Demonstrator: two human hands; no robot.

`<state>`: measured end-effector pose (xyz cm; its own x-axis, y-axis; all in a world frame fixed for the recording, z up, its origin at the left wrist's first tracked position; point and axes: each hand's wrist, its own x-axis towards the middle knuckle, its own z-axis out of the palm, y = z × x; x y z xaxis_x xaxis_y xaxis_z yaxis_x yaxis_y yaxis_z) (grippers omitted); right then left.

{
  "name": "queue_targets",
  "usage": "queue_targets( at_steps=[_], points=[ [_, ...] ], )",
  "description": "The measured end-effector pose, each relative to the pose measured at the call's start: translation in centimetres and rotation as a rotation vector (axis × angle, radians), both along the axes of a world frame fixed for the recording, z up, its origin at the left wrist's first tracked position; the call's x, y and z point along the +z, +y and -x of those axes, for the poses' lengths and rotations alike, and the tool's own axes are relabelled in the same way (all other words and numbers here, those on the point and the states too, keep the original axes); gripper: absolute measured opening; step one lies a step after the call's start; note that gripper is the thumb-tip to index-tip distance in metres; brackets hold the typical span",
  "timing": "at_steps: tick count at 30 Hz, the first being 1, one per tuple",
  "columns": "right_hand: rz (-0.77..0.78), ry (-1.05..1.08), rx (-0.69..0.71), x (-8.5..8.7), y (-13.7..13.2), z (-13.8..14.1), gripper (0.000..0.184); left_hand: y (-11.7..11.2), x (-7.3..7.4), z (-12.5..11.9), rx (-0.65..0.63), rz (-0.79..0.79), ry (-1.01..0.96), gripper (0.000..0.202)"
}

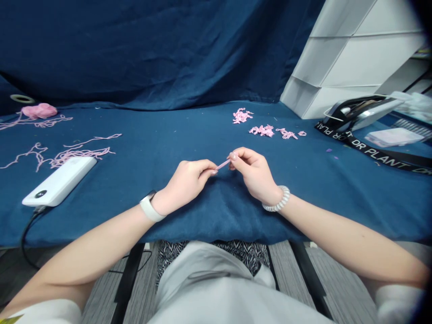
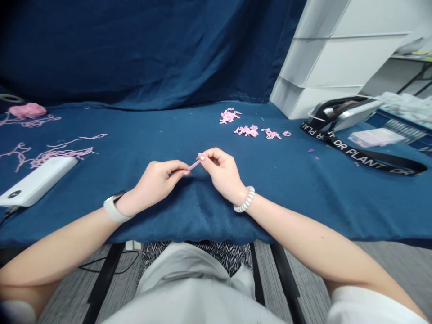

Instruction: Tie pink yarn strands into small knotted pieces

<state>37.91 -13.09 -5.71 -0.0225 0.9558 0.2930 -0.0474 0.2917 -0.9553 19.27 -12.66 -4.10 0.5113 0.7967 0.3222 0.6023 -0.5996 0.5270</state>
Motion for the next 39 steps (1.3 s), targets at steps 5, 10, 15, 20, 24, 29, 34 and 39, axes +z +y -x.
queue_targets(
  at_steps=[5, 10, 15, 20, 24, 29, 34, 39],
  points=[
    [0.041, 0.005, -0.001, 0.0, 0.2, -0.1, 0.028, -0.1, -0.4, -0.1, -0.152, -0.308, 0.169, 0.025],
    [0.125, 0.011, 0.060, 0.0, 0.1, 0.1, 0.030, -0.4, 0.0, -0.1, -0.248, -0.628, 0.131, 0.020],
    [0.123, -0.030, 0.130, 0.0, -0.5, 0.7, 0.027, -0.5, -0.2, 0.2, -0.375, -0.738, 0.123, 0.016],
    [0.220, 0.026, 0.201, -0.2, -0.6, 0.9, 0.027, -0.6, -0.5, 0.1, -0.487, -0.647, 0.133, 0.014],
    [0.297, 0.066, 0.260, -0.5, -0.4, 1.0, 0.029, -0.8, -0.5, -0.1, -0.482, -0.529, 0.164, 0.019],
    [0.331, 0.089, 0.272, -0.6, -0.4, 1.1, 0.030, -0.8, -0.6, -0.2, -0.478, -0.507, 0.076, 0.017],
    [0.346, 0.093, 0.268, -0.5, -0.4, 1.1, 0.029, -0.8, -0.9, -0.2, -0.464, -0.597, 0.015, 0.011],
    [0.345, 0.087, 0.273, -0.4, -0.5, 1.1, 0.029, -0.8, -0.8, -0.2, -0.442, -0.608, 0.051, 0.013]
  ],
)
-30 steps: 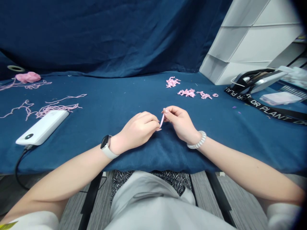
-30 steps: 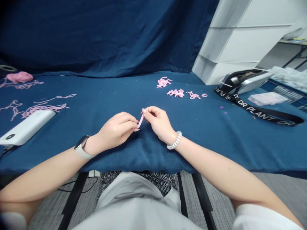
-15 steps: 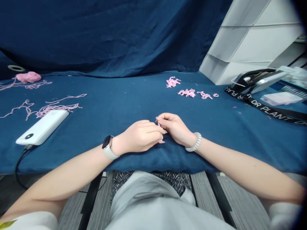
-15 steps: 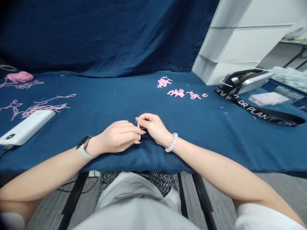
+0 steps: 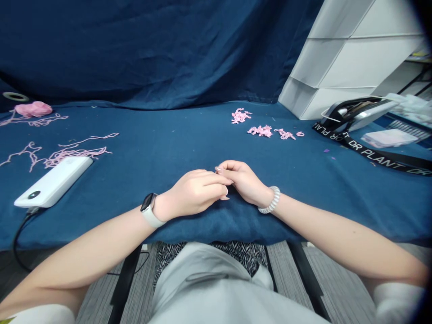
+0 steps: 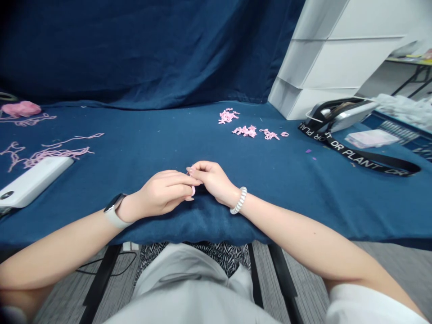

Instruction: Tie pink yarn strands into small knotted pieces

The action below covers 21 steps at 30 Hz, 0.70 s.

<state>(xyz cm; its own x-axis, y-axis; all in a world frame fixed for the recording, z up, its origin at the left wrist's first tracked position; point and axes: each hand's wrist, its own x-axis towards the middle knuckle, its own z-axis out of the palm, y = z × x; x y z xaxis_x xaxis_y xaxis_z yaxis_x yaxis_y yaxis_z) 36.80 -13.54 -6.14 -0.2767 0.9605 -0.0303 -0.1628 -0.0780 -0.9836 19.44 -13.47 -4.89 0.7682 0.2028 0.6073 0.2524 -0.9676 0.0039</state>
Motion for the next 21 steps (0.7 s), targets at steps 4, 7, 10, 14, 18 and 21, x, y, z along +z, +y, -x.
queue_targets(
  at_steps=[4, 7, 10, 14, 18, 21],
  points=[
    [0.000, 0.001, 0.026, 0.05, -0.07, 0.04, 0.028, -0.01, 0.17, -0.03, -0.014, 0.011, -0.001, 0.012],
    [0.009, 0.028, 0.023, 0.06, 0.01, 0.11, 0.024, -0.01, 0.04, -0.06, -0.022, 0.075, -0.078, 0.009],
    [0.027, 0.071, -0.022, 0.04, 0.16, 0.18, 0.020, 0.01, -0.28, -0.17, 0.008, 0.134, -0.146, 0.015],
    [0.030, 0.068, -0.041, -0.11, 0.35, 0.24, 0.021, 0.10, -0.50, -0.50, 0.076, 0.153, -0.252, 0.017],
    [-0.002, 0.040, -0.019, -0.32, 0.42, 0.15, 0.021, 0.21, -0.46, -0.65, 0.137, 0.221, -0.376, 0.015],
    [-0.025, 0.003, -0.009, -0.35, 0.41, 0.06, 0.021, 0.19, -0.43, -0.53, 0.174, 0.256, -0.434, 0.015]
  ],
)
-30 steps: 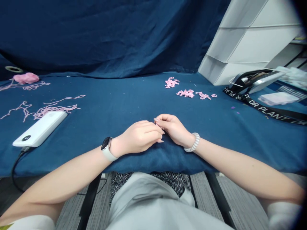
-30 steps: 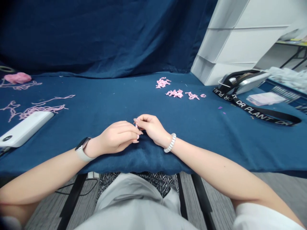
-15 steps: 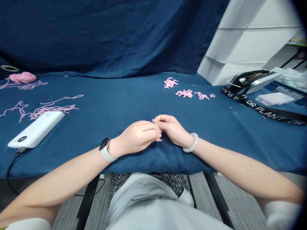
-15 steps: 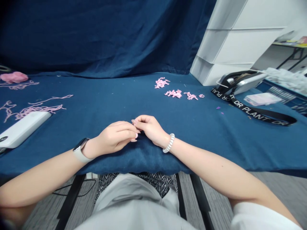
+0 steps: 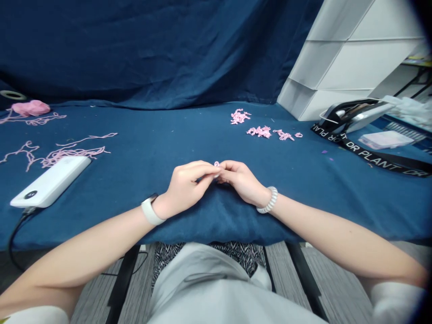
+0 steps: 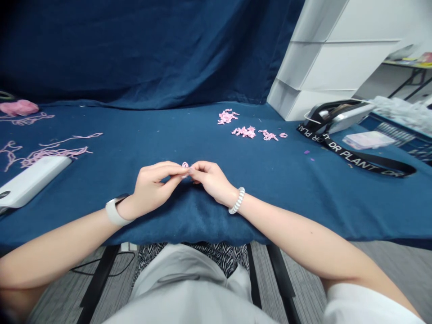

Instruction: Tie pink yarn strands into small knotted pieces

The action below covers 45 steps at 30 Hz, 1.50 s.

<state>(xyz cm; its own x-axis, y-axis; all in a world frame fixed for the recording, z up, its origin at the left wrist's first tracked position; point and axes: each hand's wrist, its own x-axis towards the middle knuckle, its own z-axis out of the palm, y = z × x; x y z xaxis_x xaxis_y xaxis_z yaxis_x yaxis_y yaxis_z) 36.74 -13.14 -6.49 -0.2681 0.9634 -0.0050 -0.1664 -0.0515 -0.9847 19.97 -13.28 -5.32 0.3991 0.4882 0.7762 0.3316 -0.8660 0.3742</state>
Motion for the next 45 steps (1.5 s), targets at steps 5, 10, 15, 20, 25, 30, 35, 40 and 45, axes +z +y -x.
queue_targets(
  at_steps=[5, 10, 15, 20, 25, 30, 35, 40, 45],
  points=[
    [-0.005, -0.024, 0.009, 0.1, -0.2, 0.1, 0.023, -0.3, 0.2, -0.1, 0.046, 0.269, -0.108, 0.014],
    [-0.017, -0.019, 0.000, 0.0, -0.2, 0.1, 0.025, -0.1, 0.3, -0.7, -0.172, 0.805, -0.422, 0.025],
    [-0.095, -0.017, -0.070, -0.1, -0.1, 0.0, 0.028, 0.3, 0.3, -0.8, -0.240, 1.016, -0.544, 0.038],
    [-0.199, 0.026, -0.153, -0.3, -0.3, 0.0, 0.026, 0.2, 0.4, -1.0, -0.276, 1.137, -0.620, 0.044],
    [-0.365, -0.031, -0.208, -0.7, -0.3, 0.0, 0.019, 0.2, 0.6, -1.1, -0.299, 1.210, -0.626, 0.043],
    [-0.399, -0.053, -0.217, -0.7, -0.3, 0.0, 0.022, 0.3, 0.4, -1.0, -0.348, 1.234, -0.621, 0.040],
    [-0.396, -0.056, -0.208, -0.6, -0.4, 0.0, 0.025, 0.2, 0.6, -1.1, -0.349, 1.270, -0.603, 0.039],
    [-0.456, -0.101, -0.199, -0.1, -0.7, -0.1, 0.022, 0.2, 0.9, -1.0, -0.391, 1.351, -0.604, 0.037],
    [-0.534, -0.133, -0.194, 0.4, -0.9, -0.2, 0.022, 0.3, 1.0, -1.0, -0.448, 1.406, -0.611, 0.038]
  ],
)
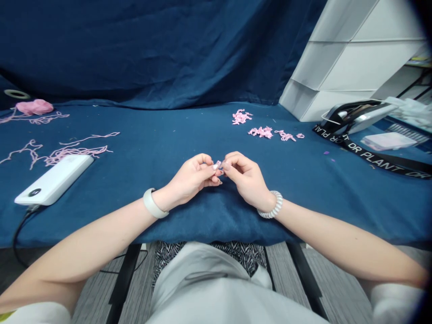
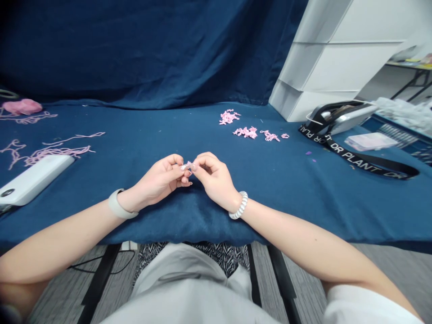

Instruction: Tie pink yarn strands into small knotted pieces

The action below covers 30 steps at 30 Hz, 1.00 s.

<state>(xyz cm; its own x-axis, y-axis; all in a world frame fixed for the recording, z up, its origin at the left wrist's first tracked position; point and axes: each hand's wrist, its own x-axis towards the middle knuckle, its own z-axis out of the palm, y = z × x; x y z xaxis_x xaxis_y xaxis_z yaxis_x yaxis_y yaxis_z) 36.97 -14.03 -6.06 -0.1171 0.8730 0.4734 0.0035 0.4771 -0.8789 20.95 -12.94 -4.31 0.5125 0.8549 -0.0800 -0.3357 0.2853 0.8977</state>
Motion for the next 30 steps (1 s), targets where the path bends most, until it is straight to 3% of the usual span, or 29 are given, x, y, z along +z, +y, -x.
queue_targets(
  at_steps=[8, 17, 30],
  points=[
    [-0.032, 0.013, 0.030, 0.3, -0.2, -0.1, 0.018, 0.0, 0.2, 0.3, -0.078, 0.073, -0.010, 0.033],
    [0.240, 0.246, 0.226, 0.0, -0.1, -0.1, 0.020, -0.2, 0.3, 0.3, -0.053, 0.064, 0.061, 0.039],
    [0.133, 0.006, 0.256, 1.3, 0.2, -1.4, 0.017, -0.8, 0.8, 0.3, -0.034, 0.042, 0.146, 0.039]
  ],
)
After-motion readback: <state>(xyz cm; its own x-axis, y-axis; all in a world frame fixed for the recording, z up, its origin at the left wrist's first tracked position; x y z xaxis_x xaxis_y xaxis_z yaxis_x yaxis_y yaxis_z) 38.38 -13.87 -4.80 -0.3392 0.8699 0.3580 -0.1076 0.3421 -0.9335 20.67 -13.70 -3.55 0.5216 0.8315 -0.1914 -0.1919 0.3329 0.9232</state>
